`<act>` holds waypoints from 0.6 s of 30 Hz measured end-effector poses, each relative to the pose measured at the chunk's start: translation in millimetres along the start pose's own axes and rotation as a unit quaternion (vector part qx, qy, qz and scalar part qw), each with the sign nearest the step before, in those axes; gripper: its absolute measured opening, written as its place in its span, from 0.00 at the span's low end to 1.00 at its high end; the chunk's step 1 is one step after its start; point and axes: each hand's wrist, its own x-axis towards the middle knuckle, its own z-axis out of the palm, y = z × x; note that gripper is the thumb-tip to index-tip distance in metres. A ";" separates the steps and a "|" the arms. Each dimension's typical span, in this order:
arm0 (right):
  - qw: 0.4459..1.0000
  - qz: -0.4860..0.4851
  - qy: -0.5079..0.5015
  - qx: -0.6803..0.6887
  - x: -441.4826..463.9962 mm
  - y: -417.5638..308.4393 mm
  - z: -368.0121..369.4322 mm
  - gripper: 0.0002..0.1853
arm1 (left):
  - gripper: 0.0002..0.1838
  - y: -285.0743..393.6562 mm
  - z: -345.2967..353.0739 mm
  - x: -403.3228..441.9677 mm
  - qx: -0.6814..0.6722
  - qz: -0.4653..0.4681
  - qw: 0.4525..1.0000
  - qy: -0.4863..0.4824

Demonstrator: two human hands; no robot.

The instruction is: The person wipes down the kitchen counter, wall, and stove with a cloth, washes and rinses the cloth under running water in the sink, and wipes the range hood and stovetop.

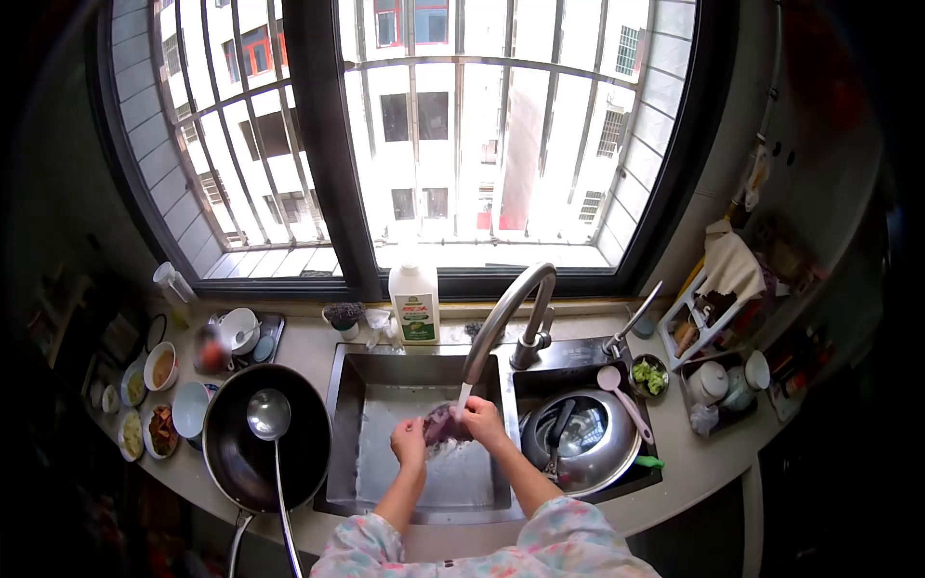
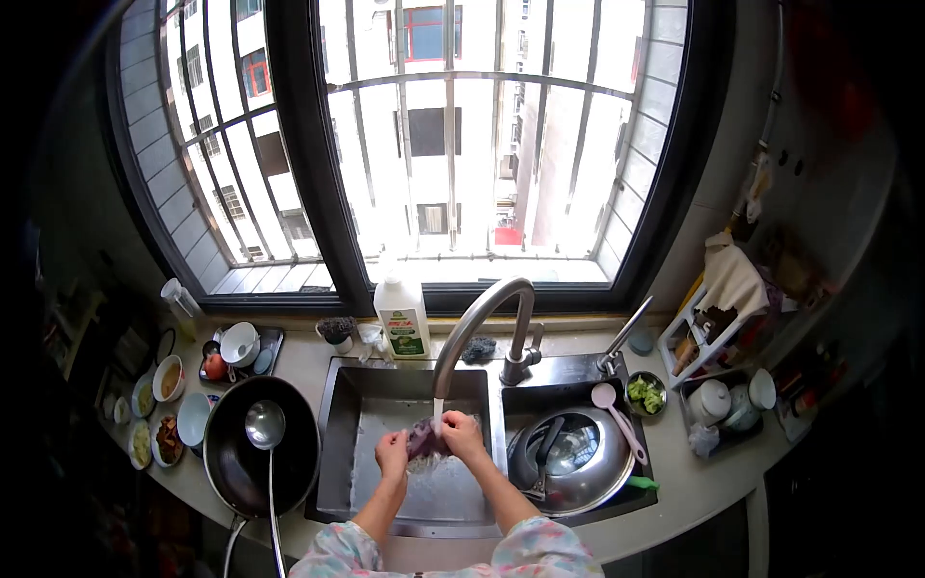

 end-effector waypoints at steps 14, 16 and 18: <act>0.991 0.042 0.023 0.121 -39.2 5.7 13.2 0.07 | 0.11 -87.0 61.9 37.5 -0.325 -0.281 0.860 -0.275; 0.981 0.034 0.099 0.165 -22.8 24.8 9.5 0.06 | 0.09 -38.4 43.6 -15.4 -0.379 -0.035 0.883 -0.273; 0.947 0.167 0.040 0.271 -14.0 39.6 14.1 0.07 | 0.09 -80.3 77.8 3.0 -0.032 0.030 0.979 -0.199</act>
